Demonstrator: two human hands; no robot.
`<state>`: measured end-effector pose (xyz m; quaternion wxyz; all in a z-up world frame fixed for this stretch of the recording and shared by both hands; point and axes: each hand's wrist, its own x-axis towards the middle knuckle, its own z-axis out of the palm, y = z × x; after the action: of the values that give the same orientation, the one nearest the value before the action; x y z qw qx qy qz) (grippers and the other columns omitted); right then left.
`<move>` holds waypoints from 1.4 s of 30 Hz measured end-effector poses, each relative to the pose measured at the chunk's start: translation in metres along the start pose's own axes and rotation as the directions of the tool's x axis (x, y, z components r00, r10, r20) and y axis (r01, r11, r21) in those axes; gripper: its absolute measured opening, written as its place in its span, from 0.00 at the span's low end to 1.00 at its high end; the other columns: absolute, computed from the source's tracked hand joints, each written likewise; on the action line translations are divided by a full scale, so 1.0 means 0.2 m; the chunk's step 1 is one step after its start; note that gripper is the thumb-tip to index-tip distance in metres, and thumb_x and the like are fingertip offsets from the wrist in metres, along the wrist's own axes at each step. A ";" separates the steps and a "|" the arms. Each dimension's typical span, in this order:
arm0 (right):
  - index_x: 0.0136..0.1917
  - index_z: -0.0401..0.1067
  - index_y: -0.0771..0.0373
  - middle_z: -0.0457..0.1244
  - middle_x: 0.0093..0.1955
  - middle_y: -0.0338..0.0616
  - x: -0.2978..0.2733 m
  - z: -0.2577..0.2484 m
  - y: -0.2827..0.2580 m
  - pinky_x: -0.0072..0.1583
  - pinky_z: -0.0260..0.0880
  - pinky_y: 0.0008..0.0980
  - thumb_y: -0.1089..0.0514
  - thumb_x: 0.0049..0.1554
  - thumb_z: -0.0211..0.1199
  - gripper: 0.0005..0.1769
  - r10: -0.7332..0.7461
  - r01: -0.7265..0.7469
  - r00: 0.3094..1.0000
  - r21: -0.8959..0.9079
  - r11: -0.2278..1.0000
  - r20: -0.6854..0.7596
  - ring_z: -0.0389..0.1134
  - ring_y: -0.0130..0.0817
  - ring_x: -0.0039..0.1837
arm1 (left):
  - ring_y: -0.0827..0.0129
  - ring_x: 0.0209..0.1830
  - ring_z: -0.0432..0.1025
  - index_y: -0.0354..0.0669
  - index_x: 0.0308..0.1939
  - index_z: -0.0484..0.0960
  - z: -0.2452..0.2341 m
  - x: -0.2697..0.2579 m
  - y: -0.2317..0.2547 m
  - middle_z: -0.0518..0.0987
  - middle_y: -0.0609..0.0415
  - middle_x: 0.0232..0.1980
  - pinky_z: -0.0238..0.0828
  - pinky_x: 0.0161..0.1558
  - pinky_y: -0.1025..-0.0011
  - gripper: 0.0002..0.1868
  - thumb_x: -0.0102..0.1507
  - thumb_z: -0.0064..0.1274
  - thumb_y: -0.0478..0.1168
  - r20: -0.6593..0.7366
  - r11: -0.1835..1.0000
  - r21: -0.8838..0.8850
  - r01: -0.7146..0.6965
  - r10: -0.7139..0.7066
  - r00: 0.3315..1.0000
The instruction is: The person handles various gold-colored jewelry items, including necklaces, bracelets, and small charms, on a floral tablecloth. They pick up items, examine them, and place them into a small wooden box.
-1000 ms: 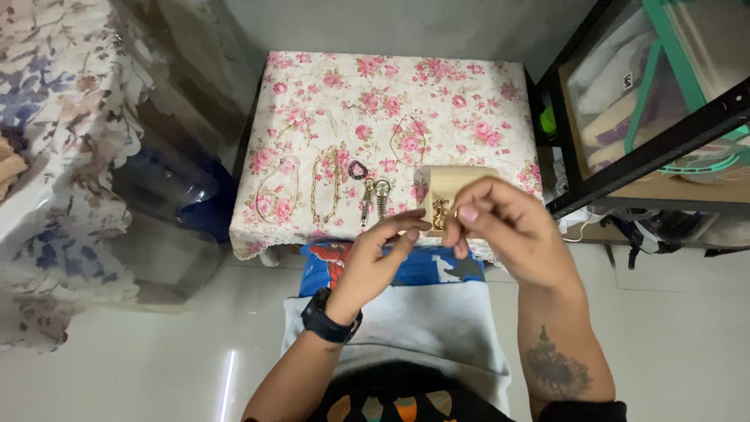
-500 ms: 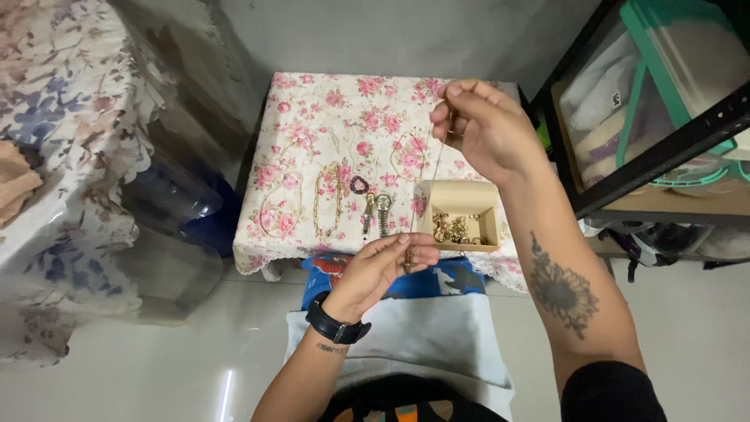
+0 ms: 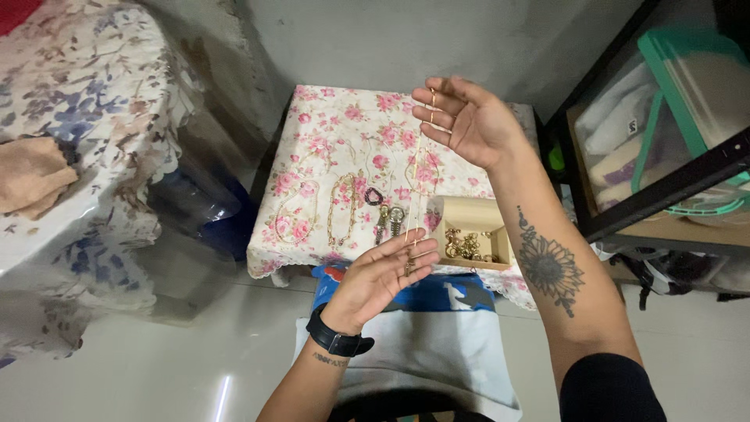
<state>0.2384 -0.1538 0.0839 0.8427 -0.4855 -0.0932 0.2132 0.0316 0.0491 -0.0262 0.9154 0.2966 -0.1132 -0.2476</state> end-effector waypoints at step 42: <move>0.60 0.72 0.66 0.70 0.49 0.43 0.46 0.07 0.12 0.56 0.74 0.27 0.63 0.68 0.51 0.12 -0.265 0.193 0.963 -0.582 0.790 -0.040 0.71 0.29 0.50 | 0.65 0.46 0.80 0.28 0.59 0.79 -0.42 -0.03 0.13 0.83 0.44 0.48 0.79 0.52 0.68 0.17 0.67 0.54 0.32 -0.481 0.826 0.499 -0.263 0.516 0.709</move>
<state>0.3098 -0.0909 0.0655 0.6810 -0.7133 -0.1605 0.0419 0.0674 0.1114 -0.0785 0.8552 0.5053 0.0722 0.0905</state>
